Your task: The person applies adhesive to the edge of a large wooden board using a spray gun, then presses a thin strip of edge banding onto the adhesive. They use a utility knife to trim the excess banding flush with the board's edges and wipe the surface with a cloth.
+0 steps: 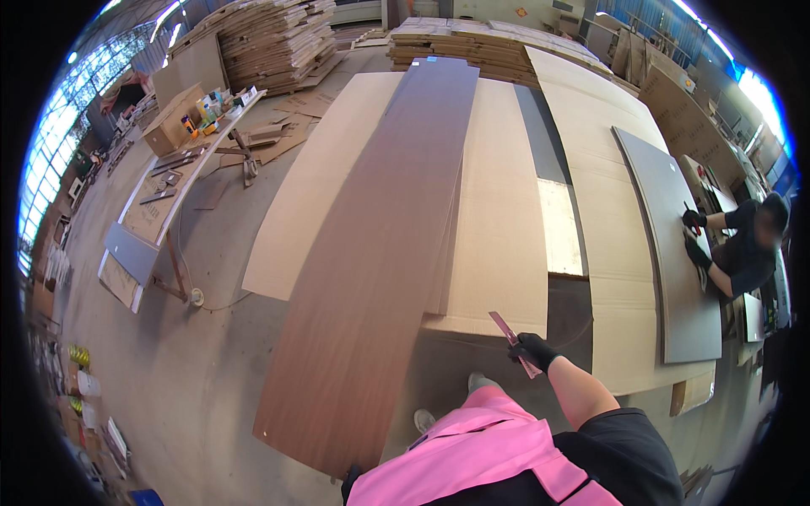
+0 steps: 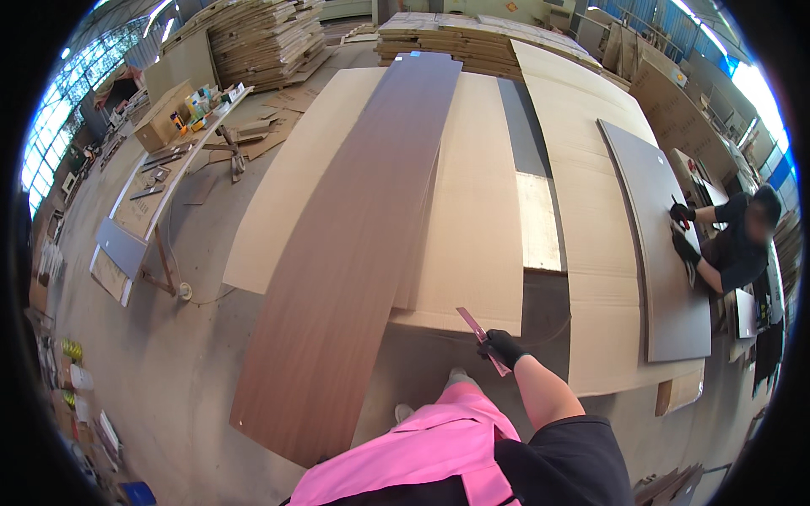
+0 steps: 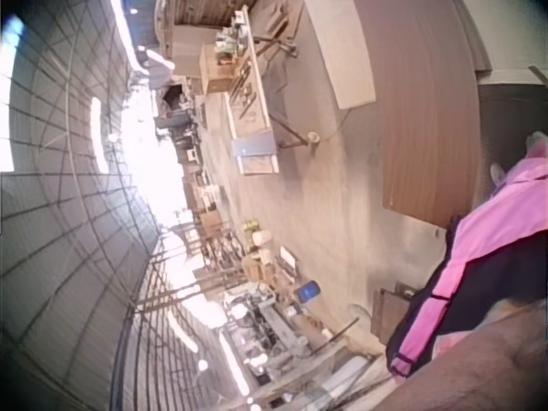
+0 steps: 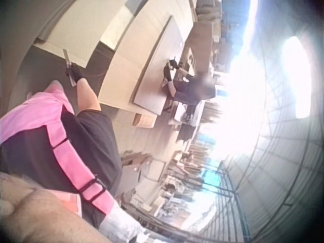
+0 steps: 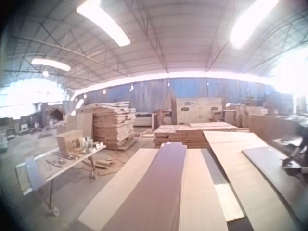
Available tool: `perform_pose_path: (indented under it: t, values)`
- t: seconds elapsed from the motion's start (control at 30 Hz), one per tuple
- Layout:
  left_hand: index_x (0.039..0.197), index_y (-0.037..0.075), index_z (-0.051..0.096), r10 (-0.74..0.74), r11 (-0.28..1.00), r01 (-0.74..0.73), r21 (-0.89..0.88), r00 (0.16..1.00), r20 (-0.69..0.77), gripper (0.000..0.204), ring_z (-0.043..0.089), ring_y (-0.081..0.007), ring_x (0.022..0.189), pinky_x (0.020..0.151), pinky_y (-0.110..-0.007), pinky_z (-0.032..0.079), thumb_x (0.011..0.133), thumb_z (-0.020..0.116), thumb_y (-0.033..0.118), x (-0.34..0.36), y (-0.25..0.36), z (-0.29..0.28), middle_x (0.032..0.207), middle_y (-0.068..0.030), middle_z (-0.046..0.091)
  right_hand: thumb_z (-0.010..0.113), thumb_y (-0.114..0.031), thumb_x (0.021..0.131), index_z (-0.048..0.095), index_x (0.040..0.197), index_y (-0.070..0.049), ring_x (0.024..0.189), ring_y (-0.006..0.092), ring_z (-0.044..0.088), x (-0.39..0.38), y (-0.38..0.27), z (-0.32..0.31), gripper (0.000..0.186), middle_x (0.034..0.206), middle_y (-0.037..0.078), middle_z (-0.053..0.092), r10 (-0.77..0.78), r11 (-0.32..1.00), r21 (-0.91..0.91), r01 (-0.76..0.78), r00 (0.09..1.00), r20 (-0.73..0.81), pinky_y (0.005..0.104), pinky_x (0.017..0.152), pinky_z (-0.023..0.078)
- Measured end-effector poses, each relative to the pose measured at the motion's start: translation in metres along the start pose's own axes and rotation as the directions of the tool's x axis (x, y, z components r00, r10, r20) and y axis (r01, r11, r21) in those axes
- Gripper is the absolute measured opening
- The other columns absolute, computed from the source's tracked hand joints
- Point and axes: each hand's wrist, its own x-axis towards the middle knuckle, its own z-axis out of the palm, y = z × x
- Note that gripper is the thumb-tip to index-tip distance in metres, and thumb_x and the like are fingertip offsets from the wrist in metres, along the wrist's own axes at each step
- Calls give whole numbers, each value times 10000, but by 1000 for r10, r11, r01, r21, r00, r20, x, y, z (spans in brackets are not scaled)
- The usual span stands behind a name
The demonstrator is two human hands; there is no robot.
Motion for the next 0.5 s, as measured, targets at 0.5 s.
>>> perform_pose_path:
  t: [0.5]
  values:
    - [1350, -18, 377, 587, 247, -159, 956, 810, -16, 758, 453, -390, 1201, 984, -469, 397, 816, 642, 450, -24, 113, 79, 1328, -261, 430, 507, -406, 924, 566, 997, -44, 509, 166, 528, 323, -213, -171, 373, 675, 98, 600, -154, 986, 49, 160, 982, -110, 300, 464, 426]
